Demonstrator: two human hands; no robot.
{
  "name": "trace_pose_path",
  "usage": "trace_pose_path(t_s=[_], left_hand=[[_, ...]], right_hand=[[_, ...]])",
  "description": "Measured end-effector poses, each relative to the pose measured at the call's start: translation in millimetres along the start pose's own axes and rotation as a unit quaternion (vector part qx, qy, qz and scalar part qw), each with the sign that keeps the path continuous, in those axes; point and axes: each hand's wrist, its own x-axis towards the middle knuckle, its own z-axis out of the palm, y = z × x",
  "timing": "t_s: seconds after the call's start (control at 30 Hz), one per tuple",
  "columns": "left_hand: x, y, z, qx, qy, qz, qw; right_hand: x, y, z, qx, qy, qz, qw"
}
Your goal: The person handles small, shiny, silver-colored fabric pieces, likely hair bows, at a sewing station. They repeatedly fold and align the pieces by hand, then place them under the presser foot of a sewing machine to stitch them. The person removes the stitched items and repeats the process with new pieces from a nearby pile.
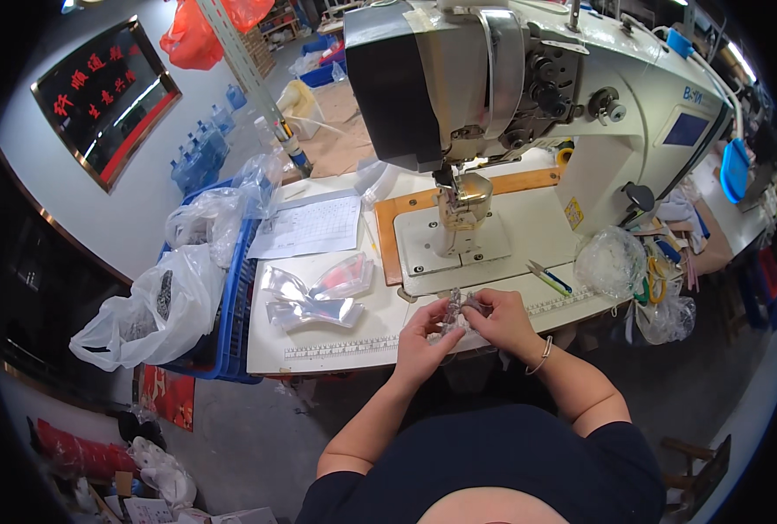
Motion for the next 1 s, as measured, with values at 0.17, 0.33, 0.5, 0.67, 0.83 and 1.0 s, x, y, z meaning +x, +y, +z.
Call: trace_pose_path(t_s=[0.17, 0.33, 0.5, 0.67, 0.83, 1.0], left_hand=[[3, -7, 3, 0.066, 0.028, 0.062, 0.996], [6, -10, 1, -0.109, 0.003, 0.014, 0.994], [7, -17, -5, -0.206, -0.034, -0.053, 0.977], [11, -20, -1, -0.291, -0.07, -0.086, 0.95], [23, -16, 7, -0.329, -0.087, -0.085, 0.936], [28, -23, 11, -0.327, -0.081, -0.08, 0.938]], right_hand=[[0, -3, 5, -0.022, 0.028, -0.044, 0.998], [0, 0, 5, -0.018, 0.02, -0.08, 0.996], [2, 6, 1, 0.034, -0.022, -0.078, 0.996], [12, 12, -17, 0.061, -0.156, 0.069, 0.983], [21, 20, -26, 0.086, -0.147, 0.05, 0.984], [24, 14, -36, 0.115, -0.172, 0.118, 0.971]])
